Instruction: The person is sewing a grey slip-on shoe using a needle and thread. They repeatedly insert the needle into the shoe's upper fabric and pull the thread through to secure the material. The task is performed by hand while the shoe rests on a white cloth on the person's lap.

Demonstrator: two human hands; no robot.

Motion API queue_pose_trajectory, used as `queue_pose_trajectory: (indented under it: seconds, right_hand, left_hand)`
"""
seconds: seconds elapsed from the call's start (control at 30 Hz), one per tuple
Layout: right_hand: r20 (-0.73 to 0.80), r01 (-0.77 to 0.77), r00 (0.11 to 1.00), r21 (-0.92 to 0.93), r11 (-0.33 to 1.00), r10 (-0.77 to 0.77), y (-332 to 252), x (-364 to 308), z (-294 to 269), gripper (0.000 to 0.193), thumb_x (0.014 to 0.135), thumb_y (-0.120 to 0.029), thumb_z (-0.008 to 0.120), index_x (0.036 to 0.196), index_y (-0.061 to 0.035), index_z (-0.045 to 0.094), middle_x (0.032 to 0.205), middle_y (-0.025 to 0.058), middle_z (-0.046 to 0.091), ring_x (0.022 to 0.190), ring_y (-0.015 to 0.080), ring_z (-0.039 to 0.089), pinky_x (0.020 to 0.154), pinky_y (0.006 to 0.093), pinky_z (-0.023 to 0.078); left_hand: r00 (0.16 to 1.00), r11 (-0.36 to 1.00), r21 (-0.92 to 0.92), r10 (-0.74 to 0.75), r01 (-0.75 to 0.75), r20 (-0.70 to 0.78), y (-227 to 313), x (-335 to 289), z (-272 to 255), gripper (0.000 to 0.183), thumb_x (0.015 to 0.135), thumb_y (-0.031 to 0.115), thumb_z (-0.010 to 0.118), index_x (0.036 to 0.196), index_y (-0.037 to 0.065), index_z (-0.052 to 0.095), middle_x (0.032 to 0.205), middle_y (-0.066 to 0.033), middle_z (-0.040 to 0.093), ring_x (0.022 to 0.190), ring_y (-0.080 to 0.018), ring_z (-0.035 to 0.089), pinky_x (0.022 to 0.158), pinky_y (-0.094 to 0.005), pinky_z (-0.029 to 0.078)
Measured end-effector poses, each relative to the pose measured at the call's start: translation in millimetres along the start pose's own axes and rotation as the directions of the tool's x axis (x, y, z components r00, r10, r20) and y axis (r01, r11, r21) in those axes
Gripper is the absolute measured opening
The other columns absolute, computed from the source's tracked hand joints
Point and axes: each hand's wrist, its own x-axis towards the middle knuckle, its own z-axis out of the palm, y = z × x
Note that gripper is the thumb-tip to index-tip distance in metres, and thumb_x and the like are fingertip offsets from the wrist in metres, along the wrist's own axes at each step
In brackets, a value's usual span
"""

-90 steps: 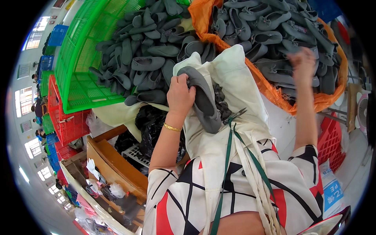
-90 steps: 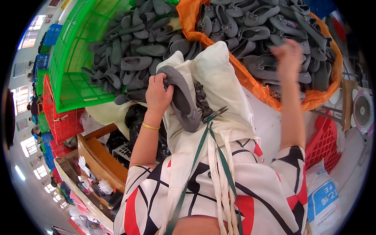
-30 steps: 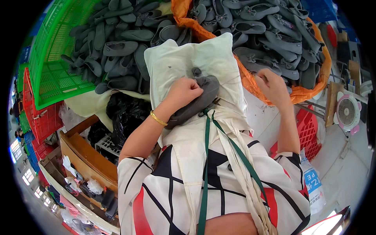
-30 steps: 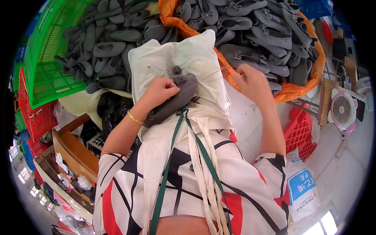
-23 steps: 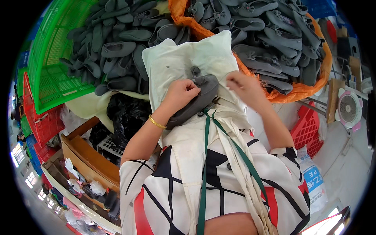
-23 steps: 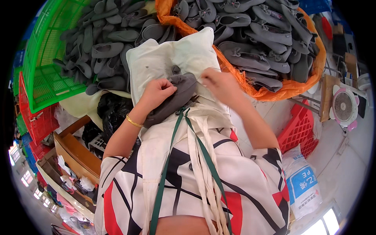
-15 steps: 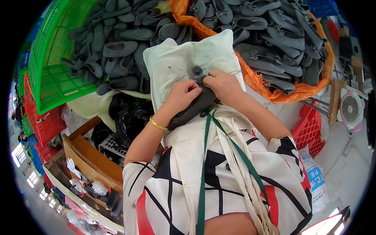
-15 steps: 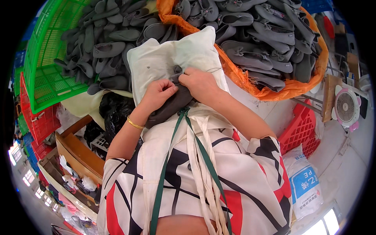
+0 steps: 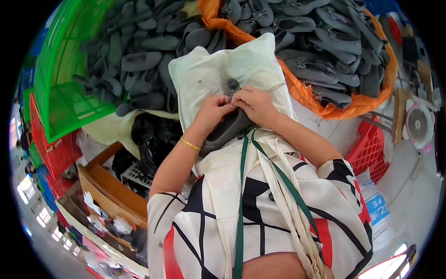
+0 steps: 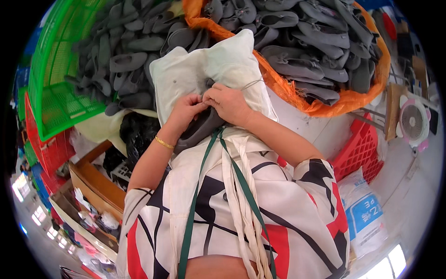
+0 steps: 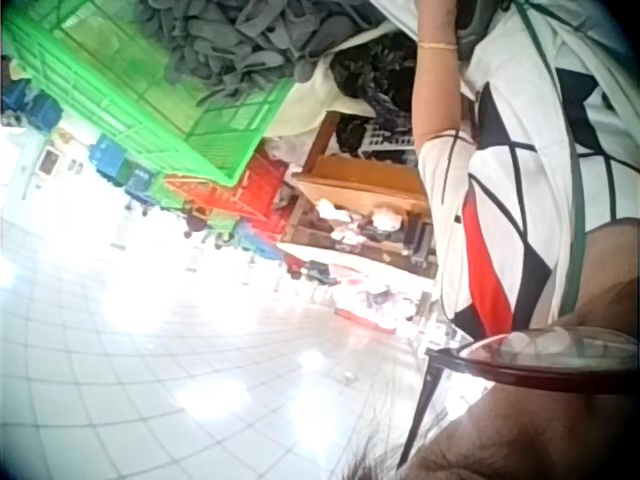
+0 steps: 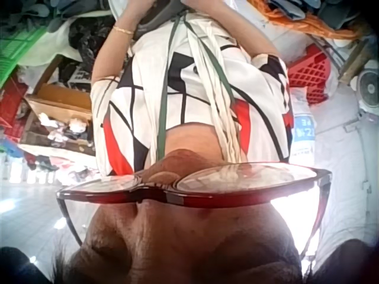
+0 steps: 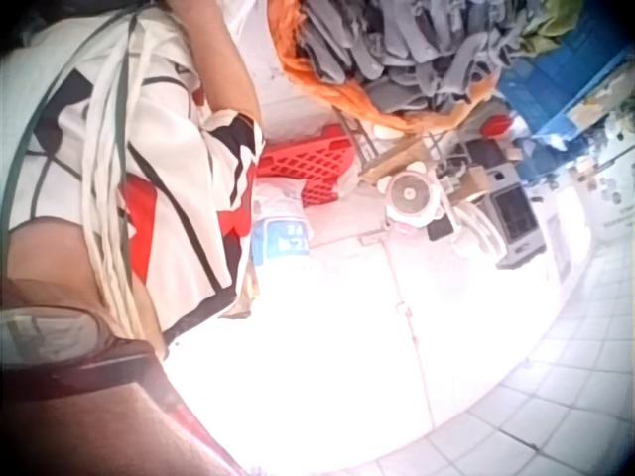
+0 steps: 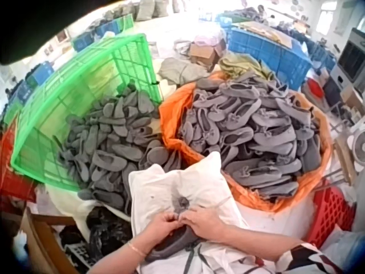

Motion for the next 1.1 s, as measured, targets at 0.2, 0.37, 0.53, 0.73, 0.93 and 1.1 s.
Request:
queue_pose_trajectory:
  seconds: [0.2, 0.37, 0.53, 0.73, 0.93, 1.1]
  right_hand:
    - [0.278, -0.523, 0.691, 0.829, 0.196, 0.667, -3.2, 0.8, -59.5, 0.017, 0.104, -0.028, 0.053, 0.099, -0.0123, 0.055, 0.084, 0.0013, 0.067, 0.060, 0.0101, 0.062, 0.051, 0.0244, 0.047]
    - [-0.203, 0.105, 0.271, 0.978, 0.181, 0.941, 87.6, -36.2, -153.6, 0.017, 0.087, -0.002, 0.054, 0.070, -0.0030, 0.054, 0.073, 0.0139, 0.059, 0.058, 0.0275, 0.061, 0.058, 0.0415, 0.058]
    - [-0.580, 0.271, -0.303, 0.708, 0.652, 0.756, 157.5, -142.0, -261.8, 0.014, 0.091, -0.001, 0.049, 0.077, -0.0037, 0.050, 0.069, 0.0085, 0.048, 0.058, 0.0223, 0.054, 0.072, 0.0513, 0.062]
    - [-0.685, 0.076, -0.323, 0.669, 0.739, 0.653, 180.9, -189.7, -263.2, 0.008, 0.096, -0.015, 0.055, 0.100, -0.0098, 0.052, 0.076, 0.0060, 0.055, 0.060, 0.0196, 0.057, 0.054, 0.0362, 0.054]
    - [-0.668, 0.102, -0.172, 0.719, 0.688, 0.724, 181.0, -182.3, -258.8, 0.011, 0.101, -0.005, 0.048, 0.091, -0.0028, 0.052, 0.072, 0.0079, 0.051, 0.063, 0.0186, 0.054, 0.082, 0.0525, 0.061]
    - [-0.711, 0.081, -0.106, 0.691, 0.719, 0.695, 173.8, -171.6, -273.6, 0.010, 0.100, -0.005, 0.051, 0.092, 0.0007, 0.051, 0.074, 0.0086, 0.053, 0.063, 0.0189, 0.055, 0.085, 0.0527, 0.061]
  left_hand:
    - [0.995, 0.966, -0.251, -0.083, 0.065, -0.059, -11.9, -1.4, -2.6, 0.011, 0.090, 0.016, 0.071, 0.092, 0.005, 0.067, 0.076, 0.0013, 0.062, 0.058, -0.0051, 0.050, 0.050, -0.0200, 0.036]
    - [0.996, 0.907, -0.419, 0.008, 0.031, 0.091, -21.0, 3.5, -6.8, 0.010, 0.095, 0.014, 0.068, 0.093, 0.005, 0.065, 0.082, -0.0026, 0.065, 0.062, -0.0070, 0.053, 0.054, -0.0198, 0.040]
    - [0.989, 0.896, -0.444, 0.042, 0.026, 0.143, -19.7, 1.9, -1.2, 0.011, 0.095, 0.014, 0.067, 0.091, 0.005, 0.064, 0.081, -0.0015, 0.063, 0.065, -0.0071, 0.053, 0.057, -0.0202, 0.040]
    - [0.998, 0.948, -0.313, -0.042, 0.057, 0.052, -20.6, 0.5, -1.2, 0.009, 0.093, 0.016, 0.066, 0.088, 0.009, 0.063, 0.075, 0.0031, 0.056, 0.063, -0.0068, 0.049, 0.056, -0.0222, 0.038]
    - [0.834, 0.757, 0.487, 0.543, -0.436, -0.098, 10.9, 2.1, 6.8, 0.037, 0.079, 0.015, 0.080, 0.064, 0.003, 0.048, 0.072, -0.0048, 0.051, 0.072, -0.0182, 0.054, 0.065, -0.0348, 0.043]
    - [0.859, 0.868, 0.273, 0.472, -0.414, -0.199, -5.2, 9.3, 16.2, 0.037, 0.078, 0.010, 0.080, 0.063, 0.004, 0.047, 0.074, -0.0028, 0.054, 0.074, -0.0159, 0.057, 0.067, -0.0320, 0.045]
